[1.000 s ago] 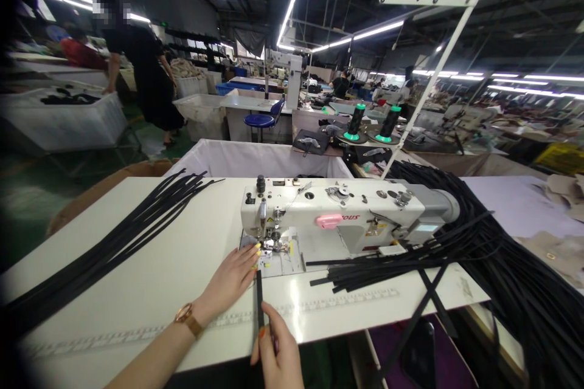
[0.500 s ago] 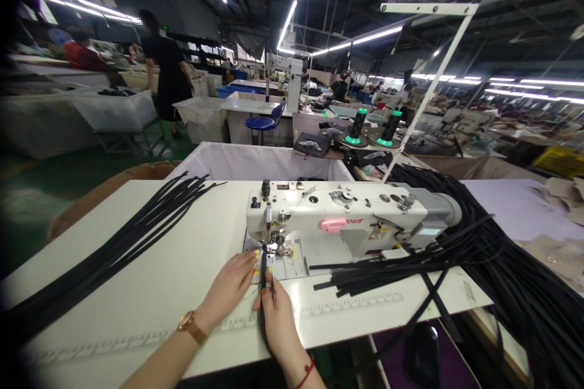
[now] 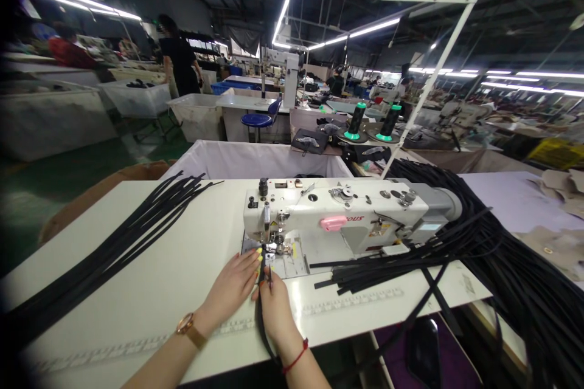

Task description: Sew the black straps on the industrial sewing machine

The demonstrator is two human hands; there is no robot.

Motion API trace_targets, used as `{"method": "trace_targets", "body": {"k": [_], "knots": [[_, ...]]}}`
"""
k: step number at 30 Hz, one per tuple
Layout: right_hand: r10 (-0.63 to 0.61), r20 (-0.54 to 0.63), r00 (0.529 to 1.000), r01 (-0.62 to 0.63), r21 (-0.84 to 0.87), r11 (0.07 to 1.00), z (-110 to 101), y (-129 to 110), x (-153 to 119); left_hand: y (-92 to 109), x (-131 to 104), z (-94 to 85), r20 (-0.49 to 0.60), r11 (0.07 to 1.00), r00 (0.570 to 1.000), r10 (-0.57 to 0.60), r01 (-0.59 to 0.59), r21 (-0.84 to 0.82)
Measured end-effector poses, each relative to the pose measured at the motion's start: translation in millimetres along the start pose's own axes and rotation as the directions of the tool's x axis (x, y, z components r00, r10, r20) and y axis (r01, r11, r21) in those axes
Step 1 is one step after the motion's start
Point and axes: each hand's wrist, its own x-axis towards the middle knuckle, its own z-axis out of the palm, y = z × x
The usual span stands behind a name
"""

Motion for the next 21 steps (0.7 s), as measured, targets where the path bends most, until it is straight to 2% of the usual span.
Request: {"method": "trace_targets", "body": {"k": [8, 21], "knots": [[-0.008, 0.018, 1.000, 0.009, -0.055, 0.998, -3.6, 0.1, -6.3, -3.0, -1.1, 3.4, -0.008, 1.000, 1.000, 0.023, -0.023, 0.003], [-0.016, 0.012, 1.000, 0.017, -0.066, 0.998, -3.3, 1.4, -4.6, 0.8, 0.4, -1.2, 0.024, 1.000, 1.000, 0.003, -0.003, 0.007]]}}
